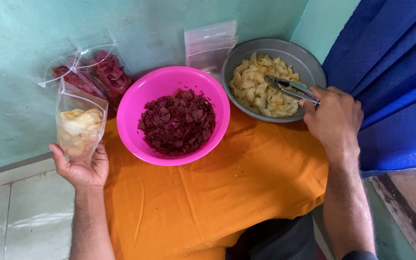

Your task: Using tongs to transfer chips from a large bowl into individual plastic bags for packaging.

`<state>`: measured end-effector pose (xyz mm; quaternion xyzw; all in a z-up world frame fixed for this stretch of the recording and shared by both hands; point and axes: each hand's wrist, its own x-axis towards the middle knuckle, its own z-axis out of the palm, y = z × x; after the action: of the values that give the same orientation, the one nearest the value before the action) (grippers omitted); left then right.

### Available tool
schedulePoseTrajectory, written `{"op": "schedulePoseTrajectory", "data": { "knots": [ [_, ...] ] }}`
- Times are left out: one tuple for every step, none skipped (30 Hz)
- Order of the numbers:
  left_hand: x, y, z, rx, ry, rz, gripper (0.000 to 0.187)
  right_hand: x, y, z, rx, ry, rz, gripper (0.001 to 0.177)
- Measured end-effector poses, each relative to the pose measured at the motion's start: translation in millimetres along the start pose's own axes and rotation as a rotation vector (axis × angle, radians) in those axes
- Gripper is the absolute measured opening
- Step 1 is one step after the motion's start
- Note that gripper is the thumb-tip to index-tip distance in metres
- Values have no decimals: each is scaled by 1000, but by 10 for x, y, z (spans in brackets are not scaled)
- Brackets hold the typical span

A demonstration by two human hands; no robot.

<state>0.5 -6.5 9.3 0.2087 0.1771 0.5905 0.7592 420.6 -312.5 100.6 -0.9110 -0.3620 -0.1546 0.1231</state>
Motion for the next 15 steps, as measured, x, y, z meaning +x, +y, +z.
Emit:
{"op": "schedulePoseTrajectory", "data": {
  "knots": [
    [13, 2, -11, -1, 1, 3, 91, -29, -3, -10, 0, 1, -3, 40],
    [26, 3, -24, 4, -5, 1, 91, -58, -5, -17, 31, 75, -47, 39],
    [30, -2, -45, 11, -10, -4, 90, -107, 2, -18, 60, 146, -88, 38],
    [20, -10, -34, 12, -7, -5, 90, -125, 8, 1, 60, 143, -89, 38],
    [23, -15, -14, 32, -16, -4, 89, -130, 8, 15, 75, 183, -117, 37],
    [25, -17, 6, 51, -24, -2, 87, -136, 5, 25, 90, 223, -146, 36],
    [26, -31, 9, 49, -23, 0, 87, -136, 2, 19, 89, 223, -149, 36],
    [28, -42, 10, 63, -53, -12, 88, -137, -4, 11, 184, 252, -203, 34],
    [34, -49, 11, 77, -84, -21, 89, -126, -17, 6, 279, 282, -260, 31],
    [38, -65, 18, 73, -83, -15, 89, -149, -39, -38, 280, 284, -266, 31],
    [33, -70, 19, 75, -125, -26, 85, -168, -68, -78, 409, 223, -192, 38],
    [30, -73, 18, 78, -168, -37, 81, -187, -98, -116, 539, 158, -118, 47],
    [30, -78, 12, 78, -161, -27, 81, -194, -233, -212, 544, 154, -128, 47],
    [30, -82, 5, 88, -180, -42, 82, -204, -368, -308, 657, 93, -132, 41],
    [38, -80, 7, 99, -199, -56, 83, -206, -505, -406, 771, 30, -137, 36]
  ]
}}
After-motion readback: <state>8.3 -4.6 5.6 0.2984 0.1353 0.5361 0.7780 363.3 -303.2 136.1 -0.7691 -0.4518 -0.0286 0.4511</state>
